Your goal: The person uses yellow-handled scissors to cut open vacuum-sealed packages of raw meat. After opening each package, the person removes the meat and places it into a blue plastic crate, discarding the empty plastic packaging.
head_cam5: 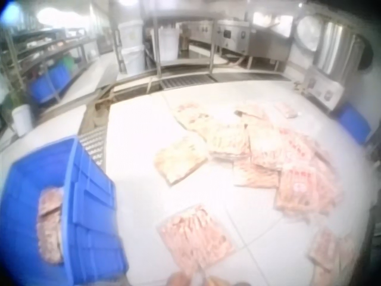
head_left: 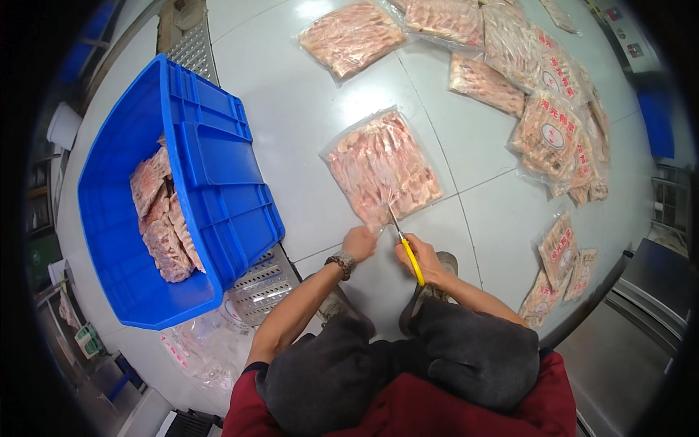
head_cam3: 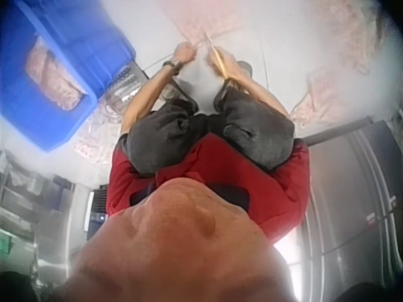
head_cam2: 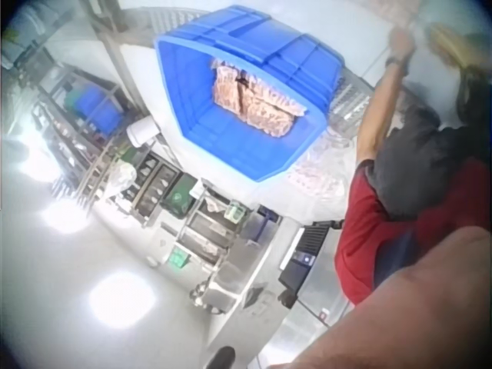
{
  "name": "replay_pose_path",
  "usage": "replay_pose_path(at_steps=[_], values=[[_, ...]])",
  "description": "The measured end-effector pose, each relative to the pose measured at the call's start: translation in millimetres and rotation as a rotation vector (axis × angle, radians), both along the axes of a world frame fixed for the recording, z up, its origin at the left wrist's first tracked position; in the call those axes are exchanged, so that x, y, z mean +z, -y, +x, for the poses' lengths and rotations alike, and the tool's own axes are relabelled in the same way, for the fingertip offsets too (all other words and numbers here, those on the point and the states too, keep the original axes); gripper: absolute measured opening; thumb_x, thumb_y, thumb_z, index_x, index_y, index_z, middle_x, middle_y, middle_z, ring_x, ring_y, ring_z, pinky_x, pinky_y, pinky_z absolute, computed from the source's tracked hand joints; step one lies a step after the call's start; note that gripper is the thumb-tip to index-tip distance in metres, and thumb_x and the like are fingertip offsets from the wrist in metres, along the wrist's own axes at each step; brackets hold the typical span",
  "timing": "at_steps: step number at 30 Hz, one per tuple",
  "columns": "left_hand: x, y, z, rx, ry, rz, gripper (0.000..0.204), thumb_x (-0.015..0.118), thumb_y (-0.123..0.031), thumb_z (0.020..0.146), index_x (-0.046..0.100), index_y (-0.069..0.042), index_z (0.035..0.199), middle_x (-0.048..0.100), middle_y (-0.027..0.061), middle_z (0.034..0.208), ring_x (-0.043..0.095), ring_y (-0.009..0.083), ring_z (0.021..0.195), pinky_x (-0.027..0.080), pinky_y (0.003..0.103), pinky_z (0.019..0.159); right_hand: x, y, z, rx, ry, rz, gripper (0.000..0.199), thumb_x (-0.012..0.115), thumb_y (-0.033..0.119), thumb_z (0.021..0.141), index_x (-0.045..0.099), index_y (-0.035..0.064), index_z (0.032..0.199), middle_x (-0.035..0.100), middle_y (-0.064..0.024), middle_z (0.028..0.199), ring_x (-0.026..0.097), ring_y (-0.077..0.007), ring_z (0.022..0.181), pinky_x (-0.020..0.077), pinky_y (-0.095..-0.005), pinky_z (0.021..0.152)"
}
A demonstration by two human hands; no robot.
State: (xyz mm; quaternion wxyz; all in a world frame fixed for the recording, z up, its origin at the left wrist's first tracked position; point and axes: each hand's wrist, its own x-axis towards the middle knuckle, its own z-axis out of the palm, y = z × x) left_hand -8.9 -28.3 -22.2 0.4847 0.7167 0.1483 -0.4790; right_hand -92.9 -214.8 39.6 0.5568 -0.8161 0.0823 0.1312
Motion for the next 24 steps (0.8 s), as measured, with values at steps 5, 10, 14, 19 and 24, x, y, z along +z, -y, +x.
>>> replay_pose_path(at_steps=[5, 10, 14, 19, 24], values=[[6, 2, -13, -0.029, -0.027, -0.048, 0.016, 0.059, -0.011, 0.094, 0.057, -0.002, 0.081, 0.064, 0.0091, 0.071, 0.062, 0.0166, 0.055, 0.051, 0.031, 0.049, 17, 0, 27, -0.130, -0.409, 0.259, 0.040, 0.054, 0.046, 0.103, 0.058, 0.0068, 0.100, 0.060, -0.0039, 0.071, 0.052, -0.0100, 0.048, 0.0412, -0.0271, 0.041], [6, 7, -26, 0.012, 0.011, -0.071, 0.020, 0.063, -0.015, 0.094, 0.059, 0.000, 0.082, 0.065, 0.0093, 0.071, 0.063, 0.0169, 0.056, 0.052, 0.031, 0.051, 34, 2, 46, -0.135, -0.451, 0.268, 0.037, 0.055, 0.044, 0.103, 0.057, 0.0069, 0.099, 0.060, -0.0041, 0.068, 0.053, -0.0109, 0.048, 0.0407, -0.0279, 0.041], [12, 9, -28, -0.025, -0.085, -0.053, 0.023, 0.065, -0.017, 0.093, 0.061, 0.002, 0.081, 0.067, 0.0095, 0.071, 0.066, 0.0177, 0.059, 0.054, 0.033, 0.055, 15, -2, 16, -0.072, -0.176, -0.019, 0.034, 0.063, 0.037, 0.099, 0.058, 0.0033, 0.103, 0.060, -0.0124, 0.069, 0.059, -0.0232, 0.056, 0.0465, -0.0344, 0.053], [5, -2, -36, 0.010, -0.172, -0.127, 0.023, 0.065, -0.016, 0.094, 0.059, 0.001, 0.079, 0.065, 0.0085, 0.069, 0.064, 0.0169, 0.057, 0.053, 0.033, 0.054, 23, -5, -1, -0.072, -0.125, -0.164, 0.036, 0.071, 0.031, 0.092, 0.058, 0.0019, 0.109, 0.059, -0.0182, 0.073, 0.059, -0.0319, 0.064, 0.0486, -0.0399, 0.064], [17, 9, -43, 0.001, -0.085, -0.135, 0.022, 0.063, -0.015, 0.095, 0.058, -0.001, 0.079, 0.064, 0.0088, 0.067, 0.060, 0.0163, 0.054, 0.050, 0.031, 0.050, 7, 2, 48, -0.171, -0.238, 0.194, 0.034, 0.063, 0.038, 0.099, 0.060, 0.0047, 0.105, 0.061, -0.0061, 0.069, 0.056, -0.0146, 0.051, 0.0440, -0.0294, 0.048]])
